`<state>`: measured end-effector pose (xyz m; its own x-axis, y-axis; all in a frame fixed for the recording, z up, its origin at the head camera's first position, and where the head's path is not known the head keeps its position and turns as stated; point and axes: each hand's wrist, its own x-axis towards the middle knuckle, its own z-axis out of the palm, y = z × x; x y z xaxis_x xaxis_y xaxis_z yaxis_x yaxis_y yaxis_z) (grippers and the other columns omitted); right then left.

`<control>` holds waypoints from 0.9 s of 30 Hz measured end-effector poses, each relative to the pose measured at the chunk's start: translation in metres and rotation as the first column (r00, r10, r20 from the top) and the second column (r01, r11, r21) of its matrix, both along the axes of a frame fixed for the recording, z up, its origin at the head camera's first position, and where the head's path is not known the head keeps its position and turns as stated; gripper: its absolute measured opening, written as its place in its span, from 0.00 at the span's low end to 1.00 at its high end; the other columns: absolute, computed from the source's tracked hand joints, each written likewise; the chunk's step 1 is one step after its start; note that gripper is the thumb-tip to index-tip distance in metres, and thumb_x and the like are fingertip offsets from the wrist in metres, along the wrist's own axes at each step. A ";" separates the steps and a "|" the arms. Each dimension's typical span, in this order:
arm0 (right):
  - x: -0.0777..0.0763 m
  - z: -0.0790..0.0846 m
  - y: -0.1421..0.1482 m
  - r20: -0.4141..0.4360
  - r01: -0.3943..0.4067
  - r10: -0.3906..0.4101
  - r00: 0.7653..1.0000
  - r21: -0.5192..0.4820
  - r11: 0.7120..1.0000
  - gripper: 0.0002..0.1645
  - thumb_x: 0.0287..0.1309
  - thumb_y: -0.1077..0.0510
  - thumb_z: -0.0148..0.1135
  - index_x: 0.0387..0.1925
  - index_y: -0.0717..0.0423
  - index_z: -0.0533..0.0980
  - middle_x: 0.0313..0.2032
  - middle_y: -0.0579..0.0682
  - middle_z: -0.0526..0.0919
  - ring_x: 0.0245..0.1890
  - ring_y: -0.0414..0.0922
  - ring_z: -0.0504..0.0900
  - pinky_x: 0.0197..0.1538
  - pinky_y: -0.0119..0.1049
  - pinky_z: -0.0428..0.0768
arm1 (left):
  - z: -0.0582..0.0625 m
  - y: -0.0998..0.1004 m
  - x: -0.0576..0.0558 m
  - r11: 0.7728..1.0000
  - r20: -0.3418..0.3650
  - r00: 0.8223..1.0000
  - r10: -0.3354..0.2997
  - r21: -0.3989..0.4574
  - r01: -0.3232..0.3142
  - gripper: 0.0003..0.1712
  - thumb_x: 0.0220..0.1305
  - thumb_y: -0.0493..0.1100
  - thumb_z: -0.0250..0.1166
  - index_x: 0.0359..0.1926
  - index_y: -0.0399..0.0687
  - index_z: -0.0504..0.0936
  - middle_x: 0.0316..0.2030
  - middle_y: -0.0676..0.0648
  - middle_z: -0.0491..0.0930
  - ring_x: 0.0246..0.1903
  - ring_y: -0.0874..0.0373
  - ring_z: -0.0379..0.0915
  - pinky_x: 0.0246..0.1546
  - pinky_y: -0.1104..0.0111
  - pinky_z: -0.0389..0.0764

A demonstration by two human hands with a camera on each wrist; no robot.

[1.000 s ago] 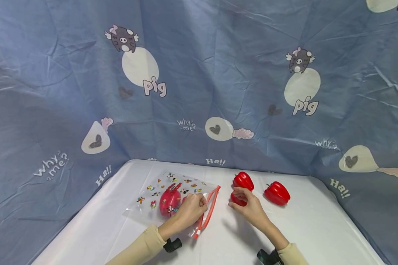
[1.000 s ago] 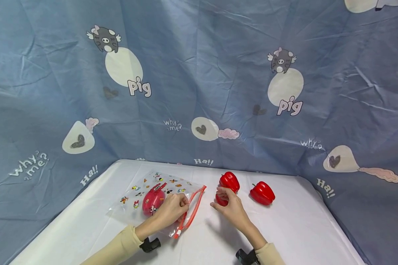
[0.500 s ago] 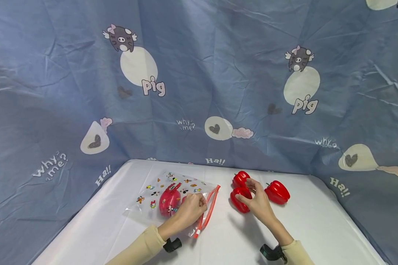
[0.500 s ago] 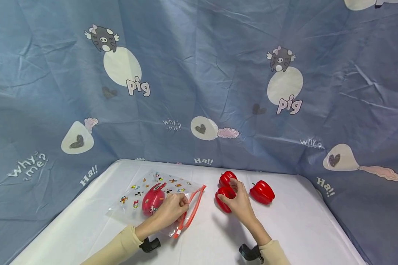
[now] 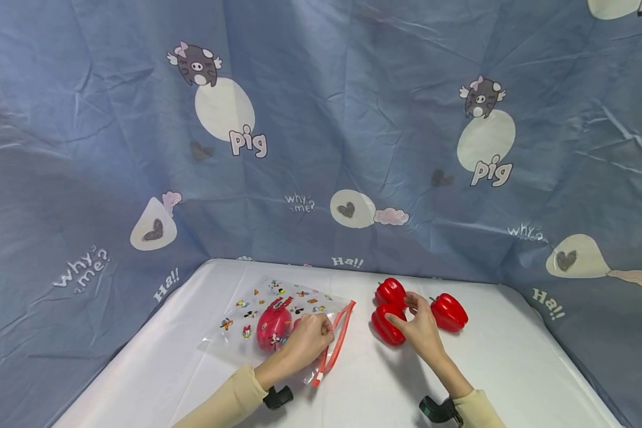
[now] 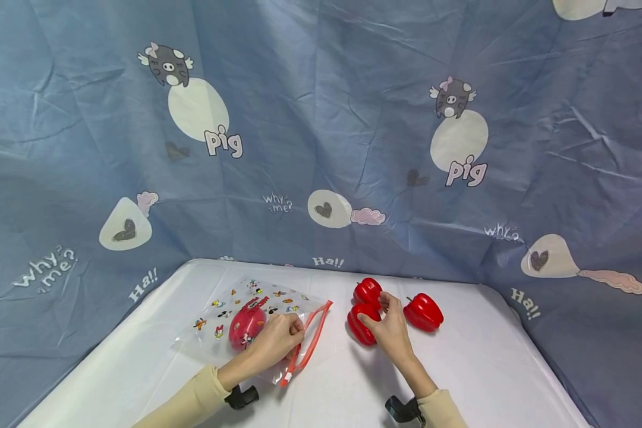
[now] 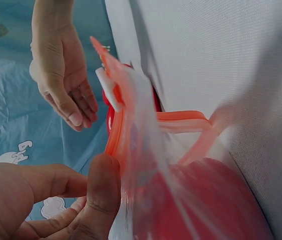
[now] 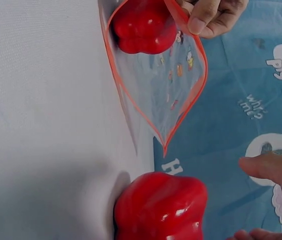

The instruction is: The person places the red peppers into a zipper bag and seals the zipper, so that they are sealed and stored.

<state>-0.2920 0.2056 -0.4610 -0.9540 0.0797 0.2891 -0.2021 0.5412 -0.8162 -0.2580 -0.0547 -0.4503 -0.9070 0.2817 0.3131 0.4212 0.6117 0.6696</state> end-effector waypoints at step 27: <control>-0.002 -0.021 -0.004 0.045 0.081 -0.086 0.995 0.111 0.991 0.42 0.45 0.60 0.73 0.58 0.77 0.65 0.54 0.72 0.73 0.55 0.64 0.74 0.58 0.56 0.73 | -0.001 0.000 0.000 1.000 0.005 1.000 0.000 0.004 0.000 0.05 0.55 0.32 0.62 0.25 0.42 0.77 0.13 0.55 0.69 0.12 0.70 0.61 0.10 0.80 0.60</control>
